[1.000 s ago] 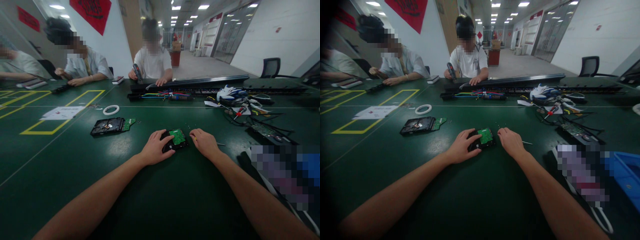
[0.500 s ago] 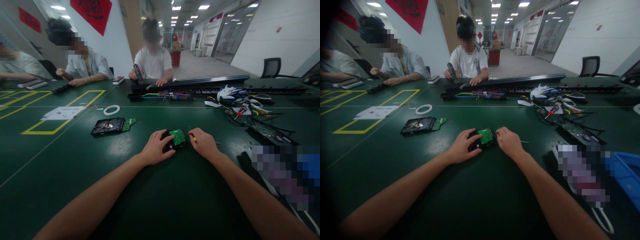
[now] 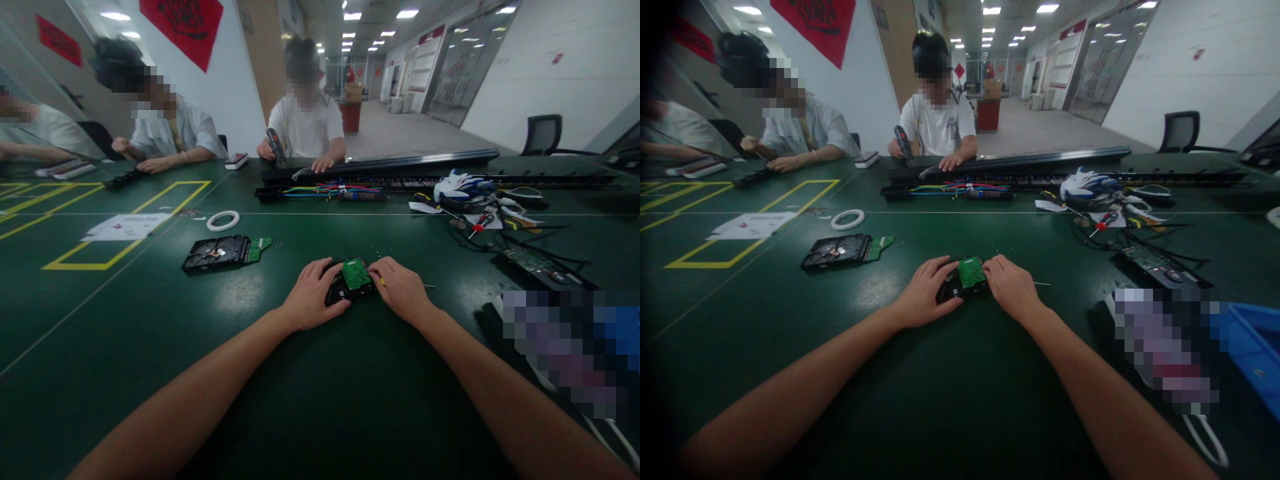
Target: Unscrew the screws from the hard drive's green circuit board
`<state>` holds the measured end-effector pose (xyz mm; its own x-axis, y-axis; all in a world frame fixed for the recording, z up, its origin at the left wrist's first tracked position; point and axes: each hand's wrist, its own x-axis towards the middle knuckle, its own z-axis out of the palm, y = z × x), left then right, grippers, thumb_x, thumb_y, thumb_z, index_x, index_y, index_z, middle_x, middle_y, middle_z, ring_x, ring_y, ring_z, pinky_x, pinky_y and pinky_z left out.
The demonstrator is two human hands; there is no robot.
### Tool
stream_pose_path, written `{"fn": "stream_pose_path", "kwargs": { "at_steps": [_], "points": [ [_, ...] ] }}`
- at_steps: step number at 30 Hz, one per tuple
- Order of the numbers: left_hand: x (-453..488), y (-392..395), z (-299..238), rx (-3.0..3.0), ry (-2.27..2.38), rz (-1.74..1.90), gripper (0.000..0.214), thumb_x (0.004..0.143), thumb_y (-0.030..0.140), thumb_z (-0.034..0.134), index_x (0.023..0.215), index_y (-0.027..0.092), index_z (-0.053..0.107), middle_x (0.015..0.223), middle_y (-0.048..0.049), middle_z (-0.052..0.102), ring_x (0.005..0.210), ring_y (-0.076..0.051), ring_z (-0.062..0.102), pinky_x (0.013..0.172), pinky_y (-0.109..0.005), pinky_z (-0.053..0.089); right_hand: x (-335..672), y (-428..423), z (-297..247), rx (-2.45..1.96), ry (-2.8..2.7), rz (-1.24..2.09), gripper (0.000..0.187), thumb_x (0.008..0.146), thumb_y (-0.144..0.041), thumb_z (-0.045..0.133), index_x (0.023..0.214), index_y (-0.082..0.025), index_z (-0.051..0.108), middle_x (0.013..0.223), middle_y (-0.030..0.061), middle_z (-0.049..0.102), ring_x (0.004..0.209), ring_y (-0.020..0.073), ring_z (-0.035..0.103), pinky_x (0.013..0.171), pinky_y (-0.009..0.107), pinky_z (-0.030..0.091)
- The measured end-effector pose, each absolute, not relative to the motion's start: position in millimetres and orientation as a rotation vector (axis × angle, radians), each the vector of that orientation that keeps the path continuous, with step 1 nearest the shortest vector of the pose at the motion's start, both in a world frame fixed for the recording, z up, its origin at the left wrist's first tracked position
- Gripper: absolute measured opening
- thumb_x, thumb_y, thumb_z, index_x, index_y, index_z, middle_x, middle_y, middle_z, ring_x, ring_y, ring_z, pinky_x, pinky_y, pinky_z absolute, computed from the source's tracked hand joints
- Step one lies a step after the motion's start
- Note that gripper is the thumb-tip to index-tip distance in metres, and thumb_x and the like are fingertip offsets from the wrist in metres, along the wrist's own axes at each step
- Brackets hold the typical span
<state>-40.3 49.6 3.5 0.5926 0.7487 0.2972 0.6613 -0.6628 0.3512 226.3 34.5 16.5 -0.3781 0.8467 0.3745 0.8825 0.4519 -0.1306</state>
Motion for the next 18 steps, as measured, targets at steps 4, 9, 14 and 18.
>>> {"fn": "stream_pose_path", "kwargs": {
  "at_steps": [4,9,14,18],
  "points": [
    [-40,49,4,2.639,1.167,0.631,0.078,0.089,0.052,0.074,0.158,0.028,0.045,0.165,-0.0157,0.037,0.153,-0.040,0.036,0.125,-0.063,0.034,226,34,16,-1.453,-2.326,-0.150,0.018,0.108,-0.026,0.049,0.114,-0.020,0.065,0.117,0.0103,0.068,0.095,0.0215,0.067,0.074,0.032,0.053],
    [-41,48,5,2.690,1.134,0.613,0.068,0.093,0.050,0.073,0.155,0.033,0.051,0.168,-0.0132,0.033,0.155,-0.040,0.033,0.125,-0.064,0.033,222,31,18,-1.442,-2.331,-0.156,0.016,0.108,-0.024,0.052,0.114,-0.019,0.066,0.118,0.0102,0.066,0.096,0.0209,0.066,0.074,0.031,0.053],
    [-42,49,5,2.714,1.114,0.575,0.066,0.094,0.051,0.071,0.155,0.033,0.053,0.168,-0.0132,0.033,0.154,-0.041,0.033,0.126,-0.064,0.032,216,30,21,-1.441,-2.312,-0.128,0.014,0.106,-0.023,0.055,0.112,-0.019,0.067,0.115,0.0096,0.067,0.095,0.0208,0.066,0.077,0.032,0.054],
    [-42,49,6,2.703,1.113,0.576,0.065,0.094,0.051,0.072,0.154,0.034,0.054,0.168,-0.0117,0.034,0.154,-0.040,0.034,0.126,-0.065,0.031,212,31,23,-1.471,-2.312,-0.092,0.013,0.106,-0.025,0.056,0.108,-0.020,0.068,0.113,0.0091,0.067,0.093,0.0207,0.066,0.075,0.032,0.054]
  ]
}}
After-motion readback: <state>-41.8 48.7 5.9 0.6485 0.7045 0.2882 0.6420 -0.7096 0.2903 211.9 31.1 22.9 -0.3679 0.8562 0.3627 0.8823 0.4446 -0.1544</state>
